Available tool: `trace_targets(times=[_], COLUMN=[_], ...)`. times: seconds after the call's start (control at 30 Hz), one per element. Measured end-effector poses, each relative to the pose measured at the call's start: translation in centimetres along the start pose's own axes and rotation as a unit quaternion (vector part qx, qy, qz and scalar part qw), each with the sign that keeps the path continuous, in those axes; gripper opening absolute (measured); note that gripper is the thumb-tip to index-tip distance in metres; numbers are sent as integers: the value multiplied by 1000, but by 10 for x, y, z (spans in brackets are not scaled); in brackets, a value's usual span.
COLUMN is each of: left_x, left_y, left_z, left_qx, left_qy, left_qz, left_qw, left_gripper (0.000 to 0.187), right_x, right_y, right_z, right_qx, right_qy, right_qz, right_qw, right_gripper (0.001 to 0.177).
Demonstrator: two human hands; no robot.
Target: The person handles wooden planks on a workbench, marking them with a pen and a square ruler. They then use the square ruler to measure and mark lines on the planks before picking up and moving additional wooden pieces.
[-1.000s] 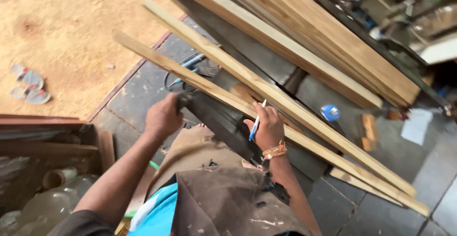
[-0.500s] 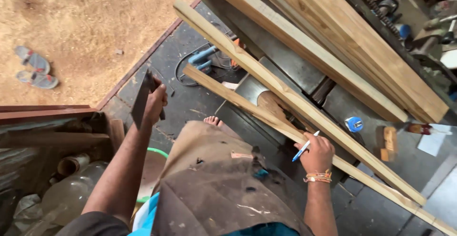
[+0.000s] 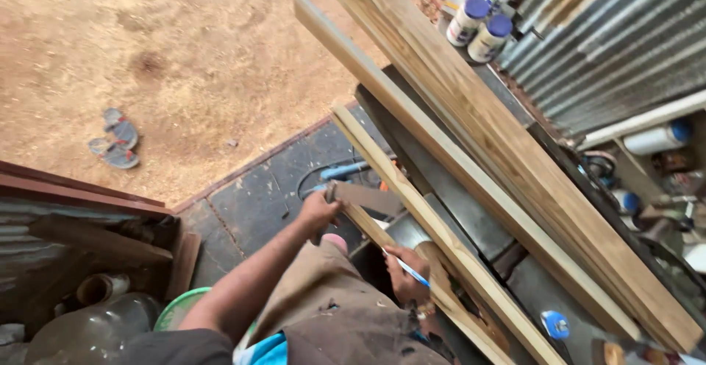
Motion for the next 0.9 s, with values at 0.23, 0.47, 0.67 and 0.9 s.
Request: trace_targets(times=[0.23,0.47,0.67,0.9], left_x=[-16,-21,-16,-23], left_y=[2,1,-2,-3], left_z=[-6,0,14,12], left_qx=[-18,25,-34,-63], left_qy=[27,-31,-64,-45], left_qz=[-9,-130,-113,-128], left_qw=[999,991,991,989], left_gripper=[24,29,34,36], right_x=[-24,-13,-21,-7], right_y=[-23,-15,-10,-11], right_z=[188,172,157,141], right_qx=[-118,-129,-87,-91], right_qy=[179,215,192,255], right_qz=[-20,37,46,89], right_qw=[977,967,976,958], right_gripper=[24,30,26,27])
Point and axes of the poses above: each hand's wrist, its own x-axis away from the middle knuckle, its own y-axis out of the palm, z = x × y, the point moved 3 cm from there along -x, towards the middle knuckle, and after that the axes turned 4 degrees about y, right-handed, at the moved point
